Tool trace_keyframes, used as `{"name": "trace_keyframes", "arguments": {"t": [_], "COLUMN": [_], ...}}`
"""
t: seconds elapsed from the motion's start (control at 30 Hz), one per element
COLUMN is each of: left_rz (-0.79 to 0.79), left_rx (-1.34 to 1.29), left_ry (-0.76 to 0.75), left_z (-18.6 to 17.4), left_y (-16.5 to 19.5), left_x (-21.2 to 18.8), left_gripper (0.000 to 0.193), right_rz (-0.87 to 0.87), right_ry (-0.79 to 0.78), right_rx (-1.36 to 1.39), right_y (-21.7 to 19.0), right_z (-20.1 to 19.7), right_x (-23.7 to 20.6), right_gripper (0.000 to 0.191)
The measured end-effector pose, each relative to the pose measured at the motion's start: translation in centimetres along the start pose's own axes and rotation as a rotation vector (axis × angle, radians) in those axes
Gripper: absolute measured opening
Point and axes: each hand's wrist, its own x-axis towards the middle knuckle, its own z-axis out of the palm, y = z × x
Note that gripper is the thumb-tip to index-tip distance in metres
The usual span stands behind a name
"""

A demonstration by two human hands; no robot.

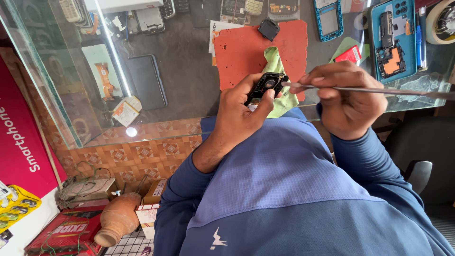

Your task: The person disassembles a smartphone using a metal spudger to pry open the casing and remove internal components. They carefully lift the motherboard and clean it with a cotton swab and liquid from a small container. The person then places the cleaned motherboard back into the phone frame.

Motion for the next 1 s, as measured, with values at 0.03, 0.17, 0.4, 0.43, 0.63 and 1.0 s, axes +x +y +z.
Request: {"name": "trace_keyframes", "arguments": {"t": [0.03,0.17,0.4,0.43,0.63,1.0], "left_rz": [-0.006,-0.057,-0.112,-0.111,-0.141,-0.184], "left_rx": [0.001,-0.002,-0.034,-0.035,-0.055,-0.098], "left_ry": [-0.005,-0.032,-0.026,-0.025,-0.012,-0.037], "left_z": [0.0,0.0,0.2,0.2,0.1,-0.1], "left_y": [0.0,-0.2,-0.4,-0.4,-0.8,-1.6], "left_x": [0.0,0.0,0.1,0.1,0.2,0.5], "left_gripper": [0.019,0.019,0.021,0.021,0.021,0.020], "right_rz": [-0.001,-0.041,-0.139,-0.131,-0.034,0.319], "right_ry": [-0.006,-0.063,-0.074,-0.081,-0.095,-0.060], "right_rx": [0.016,-0.108,-0.188,-0.193,-0.147,0.218], "right_y": [0.1,0.5,0.5,0.6,2.0,4.5], "right_z": [0.2,0.5,0.5,0.6,0.7,0.2], "right_x": [0.0,0.4,1.0,1.0,0.4,-0.2], "right_gripper": [0.024,0.017,0.012,0.010,0.007,0.007]}}
